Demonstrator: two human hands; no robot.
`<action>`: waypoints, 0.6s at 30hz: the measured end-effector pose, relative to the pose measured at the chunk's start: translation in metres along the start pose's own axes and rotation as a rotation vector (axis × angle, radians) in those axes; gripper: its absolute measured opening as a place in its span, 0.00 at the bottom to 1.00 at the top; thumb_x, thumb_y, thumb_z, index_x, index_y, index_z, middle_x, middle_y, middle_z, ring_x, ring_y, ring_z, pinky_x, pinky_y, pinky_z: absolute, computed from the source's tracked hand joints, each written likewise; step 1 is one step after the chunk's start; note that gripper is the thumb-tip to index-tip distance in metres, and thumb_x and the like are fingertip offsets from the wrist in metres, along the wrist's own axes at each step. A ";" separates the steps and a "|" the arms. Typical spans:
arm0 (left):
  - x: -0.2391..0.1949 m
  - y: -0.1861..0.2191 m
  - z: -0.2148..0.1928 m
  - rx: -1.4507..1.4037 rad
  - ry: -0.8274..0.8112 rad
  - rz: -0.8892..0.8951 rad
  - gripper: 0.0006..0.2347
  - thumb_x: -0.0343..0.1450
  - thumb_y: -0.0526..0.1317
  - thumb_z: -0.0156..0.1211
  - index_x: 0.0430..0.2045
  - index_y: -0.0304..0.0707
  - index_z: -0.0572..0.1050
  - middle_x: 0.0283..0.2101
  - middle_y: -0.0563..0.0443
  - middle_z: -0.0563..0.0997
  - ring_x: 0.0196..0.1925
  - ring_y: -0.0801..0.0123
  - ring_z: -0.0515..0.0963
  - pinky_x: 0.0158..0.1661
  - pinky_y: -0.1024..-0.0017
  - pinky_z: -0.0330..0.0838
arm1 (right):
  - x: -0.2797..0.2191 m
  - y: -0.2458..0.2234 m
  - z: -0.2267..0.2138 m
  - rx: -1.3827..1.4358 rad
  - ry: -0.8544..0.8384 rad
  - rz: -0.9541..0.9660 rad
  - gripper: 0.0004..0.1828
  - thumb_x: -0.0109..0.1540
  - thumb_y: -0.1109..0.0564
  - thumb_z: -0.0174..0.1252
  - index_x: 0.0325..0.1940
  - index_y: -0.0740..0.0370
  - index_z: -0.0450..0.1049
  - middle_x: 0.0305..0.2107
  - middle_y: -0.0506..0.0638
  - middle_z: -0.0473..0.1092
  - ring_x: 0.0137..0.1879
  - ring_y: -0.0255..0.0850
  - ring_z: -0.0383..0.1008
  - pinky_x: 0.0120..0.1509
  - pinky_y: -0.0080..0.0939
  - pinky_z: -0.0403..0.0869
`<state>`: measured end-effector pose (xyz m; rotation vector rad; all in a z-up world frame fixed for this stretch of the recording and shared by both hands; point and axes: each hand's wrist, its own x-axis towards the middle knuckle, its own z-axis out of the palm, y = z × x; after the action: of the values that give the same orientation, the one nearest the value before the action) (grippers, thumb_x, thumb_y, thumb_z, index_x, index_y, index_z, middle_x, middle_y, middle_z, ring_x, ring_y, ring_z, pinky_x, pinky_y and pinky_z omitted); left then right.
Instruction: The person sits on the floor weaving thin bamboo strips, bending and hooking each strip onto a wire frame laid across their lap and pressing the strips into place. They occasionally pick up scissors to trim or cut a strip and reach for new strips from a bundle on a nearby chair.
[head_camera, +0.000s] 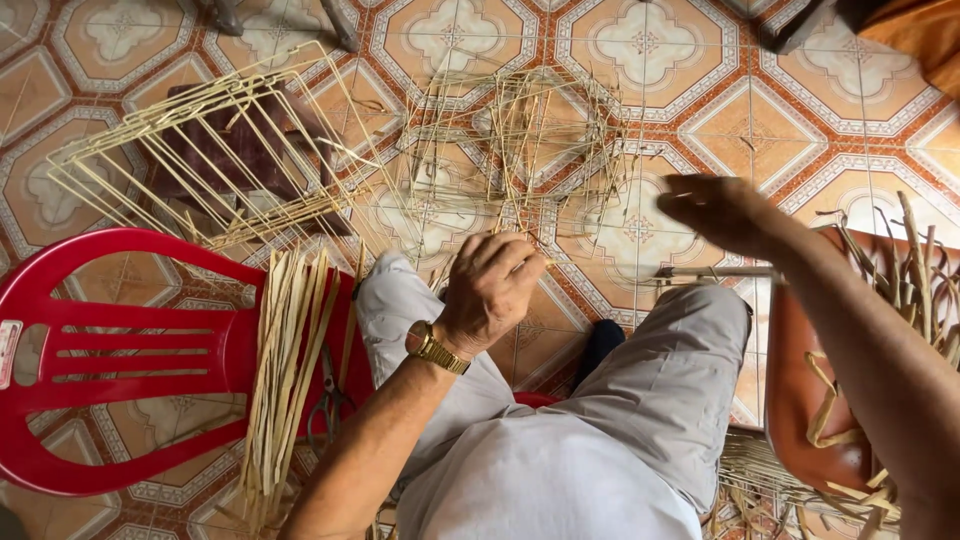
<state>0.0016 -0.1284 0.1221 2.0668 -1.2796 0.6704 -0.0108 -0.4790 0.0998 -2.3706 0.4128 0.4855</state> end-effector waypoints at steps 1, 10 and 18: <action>0.002 0.001 0.003 0.040 0.011 0.009 0.04 0.71 0.33 0.62 0.37 0.36 0.78 0.41 0.52 0.77 0.48 0.64 0.77 0.47 0.64 0.70 | -0.010 -0.025 0.001 0.103 -0.120 -0.074 0.33 0.64 0.39 0.52 0.72 0.52 0.64 0.61 0.52 0.72 0.64 0.45 0.74 0.67 0.44 0.72; 0.006 0.015 -0.006 0.088 -0.175 -0.225 0.05 0.69 0.32 0.61 0.23 0.34 0.73 0.31 0.46 0.74 0.38 0.59 0.72 0.40 0.63 0.66 | -0.062 -0.098 0.096 0.196 0.119 -0.728 0.13 0.60 0.59 0.65 0.48 0.62 0.80 0.36 0.54 0.79 0.36 0.42 0.81 0.40 0.40 0.80; -0.001 0.011 -0.005 -0.267 -0.178 -0.431 0.04 0.67 0.29 0.59 0.21 0.34 0.75 0.29 0.48 0.77 0.36 0.61 0.76 0.40 0.64 0.72 | -0.079 -0.096 0.102 0.170 0.238 -0.800 0.09 0.60 0.61 0.66 0.44 0.63 0.81 0.32 0.53 0.78 0.34 0.41 0.80 0.38 0.38 0.78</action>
<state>-0.0098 -0.1278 0.1278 2.1104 -0.9074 0.1183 -0.0639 -0.3283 0.1165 -2.1982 -0.3850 -0.1966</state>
